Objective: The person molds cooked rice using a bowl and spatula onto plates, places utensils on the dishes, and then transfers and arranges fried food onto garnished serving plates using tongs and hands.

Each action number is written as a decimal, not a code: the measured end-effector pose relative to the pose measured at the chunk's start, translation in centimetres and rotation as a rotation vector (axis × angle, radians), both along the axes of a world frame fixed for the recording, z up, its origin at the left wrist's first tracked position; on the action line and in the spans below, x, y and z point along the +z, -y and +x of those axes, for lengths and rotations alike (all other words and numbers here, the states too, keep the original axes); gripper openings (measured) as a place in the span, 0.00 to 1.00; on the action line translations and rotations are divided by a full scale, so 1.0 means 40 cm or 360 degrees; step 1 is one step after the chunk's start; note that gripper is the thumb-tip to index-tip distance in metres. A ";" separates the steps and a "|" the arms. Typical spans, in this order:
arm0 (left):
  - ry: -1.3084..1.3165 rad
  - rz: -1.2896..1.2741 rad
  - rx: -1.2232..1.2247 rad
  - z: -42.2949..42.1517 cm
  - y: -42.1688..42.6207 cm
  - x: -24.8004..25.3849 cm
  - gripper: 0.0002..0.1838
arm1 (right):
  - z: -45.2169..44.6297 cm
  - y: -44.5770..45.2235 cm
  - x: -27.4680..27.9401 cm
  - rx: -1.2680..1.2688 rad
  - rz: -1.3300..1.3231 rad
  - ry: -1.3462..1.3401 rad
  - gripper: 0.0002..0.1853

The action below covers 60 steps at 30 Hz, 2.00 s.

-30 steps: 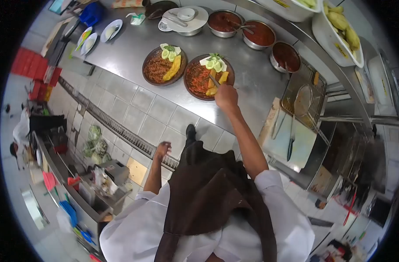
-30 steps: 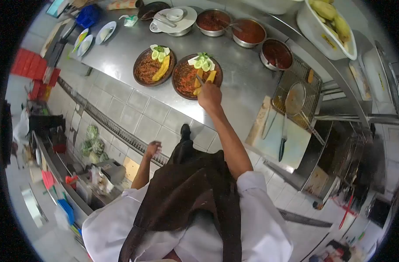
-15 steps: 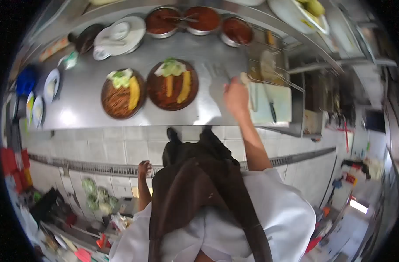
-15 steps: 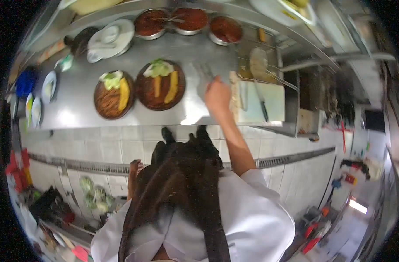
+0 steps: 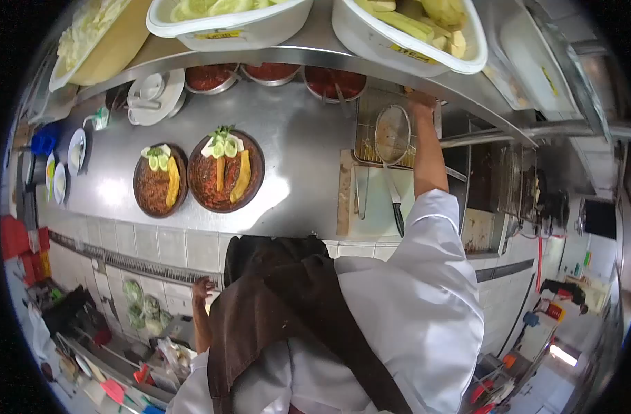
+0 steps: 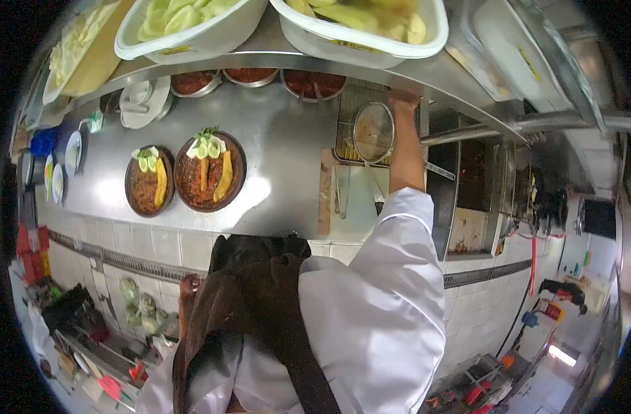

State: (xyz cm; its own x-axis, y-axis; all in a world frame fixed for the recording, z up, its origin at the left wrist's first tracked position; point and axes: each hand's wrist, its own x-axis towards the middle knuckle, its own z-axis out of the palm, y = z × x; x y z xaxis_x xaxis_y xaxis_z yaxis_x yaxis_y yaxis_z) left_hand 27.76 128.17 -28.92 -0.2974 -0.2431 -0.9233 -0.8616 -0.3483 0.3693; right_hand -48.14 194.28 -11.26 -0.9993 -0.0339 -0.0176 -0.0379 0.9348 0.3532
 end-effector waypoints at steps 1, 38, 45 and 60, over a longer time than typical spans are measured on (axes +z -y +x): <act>0.0033 -0.0143 -0.0060 -0.019 -0.023 0.037 0.19 | -0.016 -0.002 -0.016 -0.0080 0.0021 0.0048 0.18; -0.1658 -0.1749 -0.1648 -0.747 0.516 0.394 0.30 | 1.211 1.814 0.075 0.0175 -0.1104 0.0163 0.15; -0.1675 -0.1728 -0.1648 -0.742 0.523 0.401 0.29 | 1.264 1.817 0.095 0.0035 -0.1181 0.0199 0.14; -0.1893 -0.0659 -0.0667 -0.683 0.348 0.581 0.15 | 1.353 1.378 0.161 -0.0204 -0.1891 -0.0356 0.16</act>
State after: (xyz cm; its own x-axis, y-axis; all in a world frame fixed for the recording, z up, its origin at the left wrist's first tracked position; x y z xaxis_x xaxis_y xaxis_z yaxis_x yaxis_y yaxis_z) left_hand 0.44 114.24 -5.67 -0.9885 -0.1340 0.0697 0.0444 0.1830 0.9821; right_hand 5.99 139.15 -4.80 -0.9736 0.1876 0.1303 0.0307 0.6728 -0.7392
